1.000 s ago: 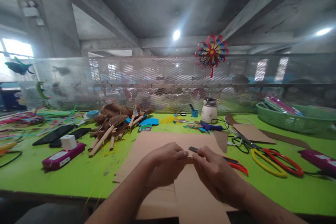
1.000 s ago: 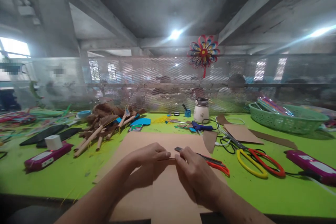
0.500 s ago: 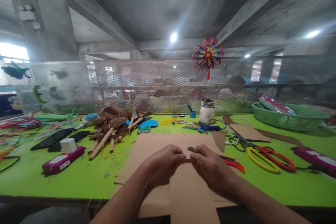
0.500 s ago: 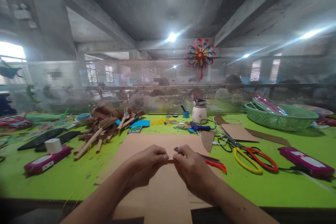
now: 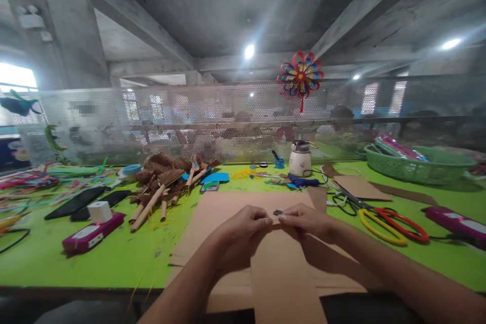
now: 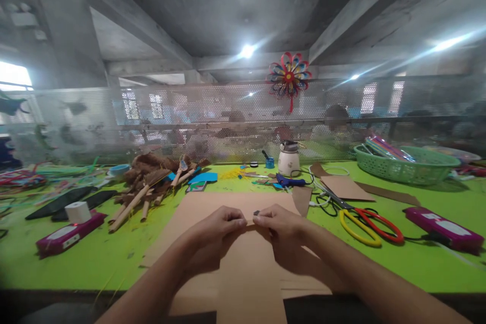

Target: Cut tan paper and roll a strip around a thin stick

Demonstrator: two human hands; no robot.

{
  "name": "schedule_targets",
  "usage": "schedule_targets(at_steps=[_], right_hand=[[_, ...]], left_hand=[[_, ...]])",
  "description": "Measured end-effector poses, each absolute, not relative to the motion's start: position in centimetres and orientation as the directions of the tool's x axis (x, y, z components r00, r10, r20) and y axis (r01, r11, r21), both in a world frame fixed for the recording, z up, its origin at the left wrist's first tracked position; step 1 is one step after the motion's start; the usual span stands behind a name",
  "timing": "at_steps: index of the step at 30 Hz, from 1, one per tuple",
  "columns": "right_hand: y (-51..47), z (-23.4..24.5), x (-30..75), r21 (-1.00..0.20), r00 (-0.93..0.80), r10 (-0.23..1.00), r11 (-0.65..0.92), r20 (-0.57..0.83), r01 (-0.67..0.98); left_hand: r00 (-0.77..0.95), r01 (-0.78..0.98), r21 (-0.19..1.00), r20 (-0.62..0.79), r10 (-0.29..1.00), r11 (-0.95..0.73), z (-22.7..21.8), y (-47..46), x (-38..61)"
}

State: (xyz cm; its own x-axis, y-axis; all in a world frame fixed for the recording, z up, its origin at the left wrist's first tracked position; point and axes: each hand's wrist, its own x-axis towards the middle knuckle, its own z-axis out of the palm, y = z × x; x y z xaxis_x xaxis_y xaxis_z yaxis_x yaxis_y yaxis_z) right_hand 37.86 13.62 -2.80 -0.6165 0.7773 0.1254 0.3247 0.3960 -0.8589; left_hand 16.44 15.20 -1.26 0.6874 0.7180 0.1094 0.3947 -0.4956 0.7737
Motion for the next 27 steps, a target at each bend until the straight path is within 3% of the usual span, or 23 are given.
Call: schedule_targets(at_steps=[6,17,22,27], right_hand=[[14.9,-3.3,37.2,-0.950,-0.608,0.790,0.241,0.074,0.197],[14.9,-5.3,38.1,-0.944,-0.506,0.844,0.292,0.179,0.154],[13.5,-4.9,37.1,-0.971,-0.405,0.894,0.234,0.193,0.053],[12.9,-4.5,36.9,-0.986,-0.392,0.910,0.163,0.137,0.036]], left_hand=[[0.646,0.442,0.770,0.083,0.759,-0.460,-1.1,15.3,16.1],[0.738,0.363,0.857,-0.024,0.675,-0.367,0.0,14.6,15.8],[0.708,0.306,0.928,-0.071,0.703,-0.214,-0.4,14.5,16.0],[0.723,0.344,0.891,-0.051,0.689,-0.296,-0.6,15.0,15.8]])
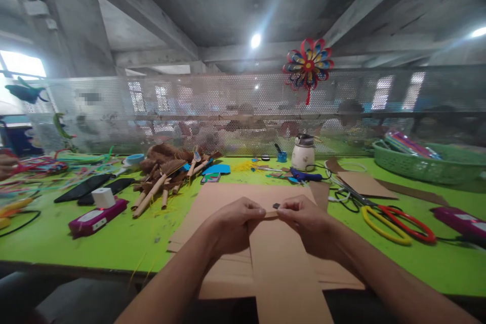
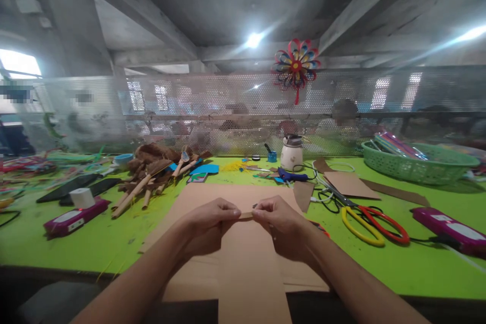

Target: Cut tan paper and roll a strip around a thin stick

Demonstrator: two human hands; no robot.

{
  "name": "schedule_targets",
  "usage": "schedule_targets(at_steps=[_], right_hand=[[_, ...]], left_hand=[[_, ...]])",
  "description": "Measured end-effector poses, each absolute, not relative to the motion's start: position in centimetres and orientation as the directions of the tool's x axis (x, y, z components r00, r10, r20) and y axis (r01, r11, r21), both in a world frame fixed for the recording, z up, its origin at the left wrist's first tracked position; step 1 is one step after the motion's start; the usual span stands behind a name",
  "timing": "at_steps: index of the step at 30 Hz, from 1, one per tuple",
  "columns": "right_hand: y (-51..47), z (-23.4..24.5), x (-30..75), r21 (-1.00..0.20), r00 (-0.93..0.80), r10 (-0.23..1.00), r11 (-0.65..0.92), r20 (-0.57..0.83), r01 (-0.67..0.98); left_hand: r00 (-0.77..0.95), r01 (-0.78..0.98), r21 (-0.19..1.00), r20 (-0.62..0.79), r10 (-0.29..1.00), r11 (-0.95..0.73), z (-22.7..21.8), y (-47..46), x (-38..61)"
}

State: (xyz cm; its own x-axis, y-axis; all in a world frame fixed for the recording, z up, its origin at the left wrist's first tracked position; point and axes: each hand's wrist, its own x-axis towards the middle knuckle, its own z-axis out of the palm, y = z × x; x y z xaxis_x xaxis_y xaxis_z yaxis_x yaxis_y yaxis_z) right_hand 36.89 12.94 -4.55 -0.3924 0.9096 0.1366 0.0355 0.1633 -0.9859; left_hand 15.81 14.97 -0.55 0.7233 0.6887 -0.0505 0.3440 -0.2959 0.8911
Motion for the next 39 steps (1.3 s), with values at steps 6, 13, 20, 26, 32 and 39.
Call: schedule_targets(at_steps=[6,13,20,26,32,39], right_hand=[[12.6,-4.5,37.3,-0.998,-0.471,0.880,0.049,0.062,-0.041],[12.4,-4.3,38.0,-0.993,-0.541,0.841,-0.046,0.021,-0.110],[13.7,-4.7,38.6,-0.996,-0.508,0.856,0.088,0.094,-0.036],[14.9,-4.7,39.2,-0.937,-0.480,0.856,0.305,0.191,0.172],[13.9,-5.4,38.3,-0.958,-0.436,0.874,0.275,0.215,0.078],[13.3,-5.2,37.1,-0.885,-0.435,0.854,0.408,0.285,0.222]], left_hand=[[0.706,0.472,0.764,-0.028,0.707,-0.440,-0.4,15.0,15.9],[0.623,0.540,0.738,-0.028,0.782,-0.405,-0.5,14.0,16.9],[0.635,0.536,0.585,0.196,0.747,-0.609,-0.6,13.2,17.1],[0.663,0.518,0.512,0.265,0.700,-0.685,-1.0,14.1,17.1],[0.653,0.467,0.668,0.180,0.736,-0.579,-1.7,15.2,17.5],[0.651,0.464,0.628,0.236,0.721,-0.625,-2.8,16.2,17.2]])
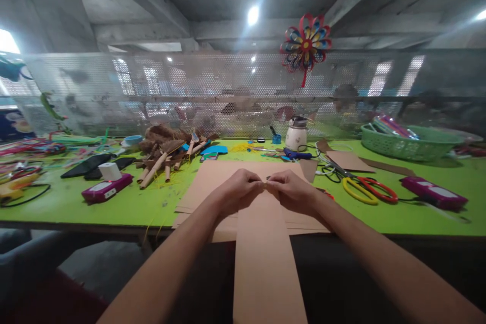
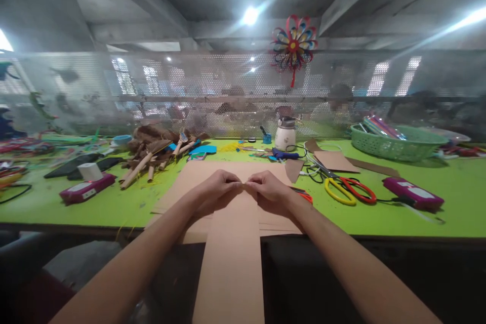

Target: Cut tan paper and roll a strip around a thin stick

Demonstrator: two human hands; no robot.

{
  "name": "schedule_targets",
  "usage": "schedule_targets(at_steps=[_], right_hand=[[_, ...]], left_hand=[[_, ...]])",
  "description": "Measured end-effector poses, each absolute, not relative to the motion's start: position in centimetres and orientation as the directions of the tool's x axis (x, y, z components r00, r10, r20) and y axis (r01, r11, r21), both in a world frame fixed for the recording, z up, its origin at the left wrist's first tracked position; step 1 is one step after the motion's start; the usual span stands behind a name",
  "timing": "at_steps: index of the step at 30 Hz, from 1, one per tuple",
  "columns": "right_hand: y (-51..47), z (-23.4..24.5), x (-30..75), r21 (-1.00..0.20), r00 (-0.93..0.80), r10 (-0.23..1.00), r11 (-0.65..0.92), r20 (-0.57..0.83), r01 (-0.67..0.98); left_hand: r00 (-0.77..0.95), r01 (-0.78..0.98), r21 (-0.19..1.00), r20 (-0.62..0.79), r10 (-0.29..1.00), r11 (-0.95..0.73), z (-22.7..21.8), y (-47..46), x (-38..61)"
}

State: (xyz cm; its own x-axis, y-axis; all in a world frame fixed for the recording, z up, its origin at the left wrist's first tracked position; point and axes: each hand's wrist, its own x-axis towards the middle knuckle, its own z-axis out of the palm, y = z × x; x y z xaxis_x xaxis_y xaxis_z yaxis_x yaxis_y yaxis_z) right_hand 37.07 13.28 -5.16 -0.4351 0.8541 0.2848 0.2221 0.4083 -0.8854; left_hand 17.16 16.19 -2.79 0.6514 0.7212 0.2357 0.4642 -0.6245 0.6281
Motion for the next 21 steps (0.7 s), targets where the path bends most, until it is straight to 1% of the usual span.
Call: schedule_targets(at_steps=[6,9,12,14,17,21], right_hand=[[13.2,-4.7,36.8,-0.786,-0.465,0.812,0.527,0.353,0.324],[13.3,-4.7,36.8,-0.752,-0.430,0.824,0.537,0.370,0.382],[12.9,-4.5,36.6,-0.743,-0.405,0.829,0.540,0.387,0.396],[12.6,-4.3,36.5,-0.727,-0.401,0.820,0.557,0.408,0.400],[12.2,-4.1,36.3,-0.703,-0.416,0.807,0.579,0.420,0.413],[12.5,-4.3,36.5,-0.651,-0.404,0.804,0.591,0.435,0.476]], left_hand=[[0.599,0.452,0.665,0.268,0.755,-0.595,-3.0,15.2,17.2],[0.599,0.433,0.677,0.278,0.751,-0.596,-2.9,15.2,17.4],[0.602,0.402,0.703,0.280,0.748,-0.587,-3.0,15.1,17.5],[0.588,0.394,0.740,0.254,0.768,-0.546,-3.2,14.9,17.4],[0.580,0.391,0.797,0.175,0.796,-0.460,-3.5,14.9,17.0],[0.629,0.422,0.754,0.155,0.762,-0.503,-3.2,15.9,15.9]])
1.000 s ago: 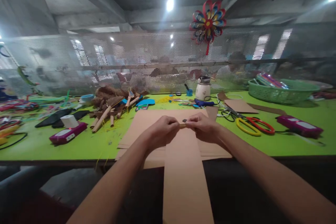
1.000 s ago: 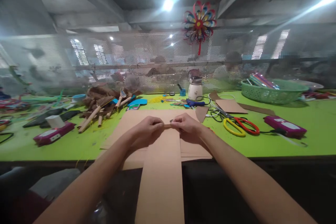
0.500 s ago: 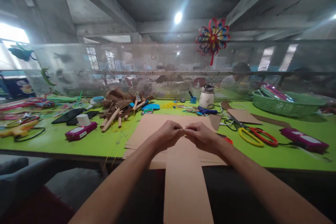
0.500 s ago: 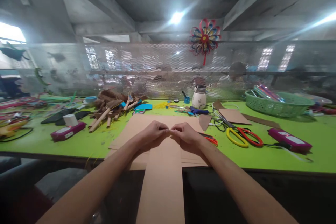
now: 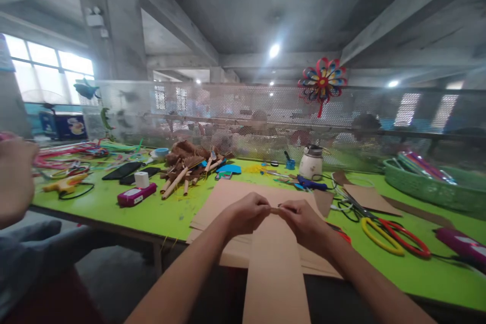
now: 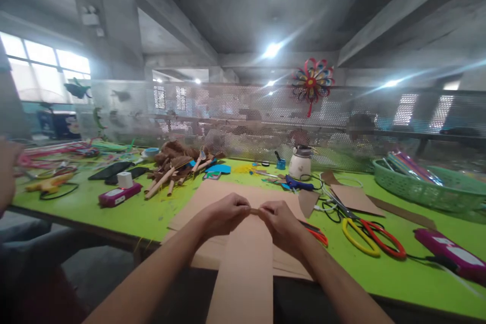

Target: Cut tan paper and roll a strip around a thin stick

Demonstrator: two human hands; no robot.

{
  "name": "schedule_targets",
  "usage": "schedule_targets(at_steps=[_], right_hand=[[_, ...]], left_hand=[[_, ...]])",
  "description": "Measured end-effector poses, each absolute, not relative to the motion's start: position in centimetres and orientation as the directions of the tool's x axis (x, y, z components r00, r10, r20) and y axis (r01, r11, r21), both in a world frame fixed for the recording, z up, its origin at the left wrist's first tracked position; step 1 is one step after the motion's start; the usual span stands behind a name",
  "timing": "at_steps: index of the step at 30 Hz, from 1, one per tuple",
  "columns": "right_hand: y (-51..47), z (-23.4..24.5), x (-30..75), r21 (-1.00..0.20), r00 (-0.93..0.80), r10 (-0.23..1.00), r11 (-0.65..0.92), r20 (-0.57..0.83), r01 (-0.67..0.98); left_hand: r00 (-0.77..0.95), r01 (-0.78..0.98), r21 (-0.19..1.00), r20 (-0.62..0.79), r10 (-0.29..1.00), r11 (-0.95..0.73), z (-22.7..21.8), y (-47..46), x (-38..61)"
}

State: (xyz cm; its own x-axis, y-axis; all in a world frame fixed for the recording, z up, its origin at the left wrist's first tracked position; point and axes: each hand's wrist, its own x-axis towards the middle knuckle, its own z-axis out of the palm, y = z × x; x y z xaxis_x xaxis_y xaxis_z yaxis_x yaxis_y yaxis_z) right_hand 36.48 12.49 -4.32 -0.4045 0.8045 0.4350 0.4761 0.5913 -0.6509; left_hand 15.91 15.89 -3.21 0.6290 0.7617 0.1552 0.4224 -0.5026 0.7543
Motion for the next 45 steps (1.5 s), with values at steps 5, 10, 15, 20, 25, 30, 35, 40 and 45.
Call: schedule_targets(at_steps=[5,10,15,20,25,30,35,40,45], right_hand=[[13.4,-5.0,37.0,-0.612,-0.439,0.795,0.604,0.419,0.510],[14.2,-5.5,36.9,-0.604,-0.426,0.790,0.612,0.440,0.510],[14.7,-5.9,36.9,-0.607,-0.407,0.799,0.601,0.443,0.520],[14.8,-5.7,37.1,-0.628,-0.382,0.822,0.569,0.422,0.531],[14.9,-5.6,37.5,-0.651,-0.418,0.820,0.568,0.392,0.504],[15.2,-5.9,37.7,-0.626,-0.448,0.802,0.593,0.397,0.506],[15.5,-5.9,37.3,-0.550,-0.471,0.780,0.626,0.412,0.554],[15.8,-5.8,36.6,-0.501,-0.487,0.766,0.643,0.420,0.580],[15.9,-5.9,36.2,-0.483,-0.497,0.742,0.670,0.450,0.564]], left_hand=[[0.616,0.448,0.732,0.163,0.771,-0.513,-2.8,16.5,15.0],[0.587,0.442,0.738,0.193,0.786,-0.511,-2.9,15.7,15.6],[0.594,0.405,0.782,0.168,0.787,-0.473,-2.7,15.6,16.1],[0.614,0.339,0.834,0.156,0.774,-0.436,-2.7,15.7,16.1],[0.644,0.315,0.852,0.132,0.753,-0.419,-2.6,15.8,16.0],[0.628,0.370,0.813,0.137,0.766,-0.449,-3.4,16.5,16.1],[0.590,0.487,0.690,0.194,0.784,-0.536,-4.0,17.9,16.0],[0.578,0.576,0.556,0.241,0.780,-0.599,-3.7,17.9,15.5],[0.588,0.603,0.505,0.243,0.771,-0.618,-3.7,17.4,15.2]])
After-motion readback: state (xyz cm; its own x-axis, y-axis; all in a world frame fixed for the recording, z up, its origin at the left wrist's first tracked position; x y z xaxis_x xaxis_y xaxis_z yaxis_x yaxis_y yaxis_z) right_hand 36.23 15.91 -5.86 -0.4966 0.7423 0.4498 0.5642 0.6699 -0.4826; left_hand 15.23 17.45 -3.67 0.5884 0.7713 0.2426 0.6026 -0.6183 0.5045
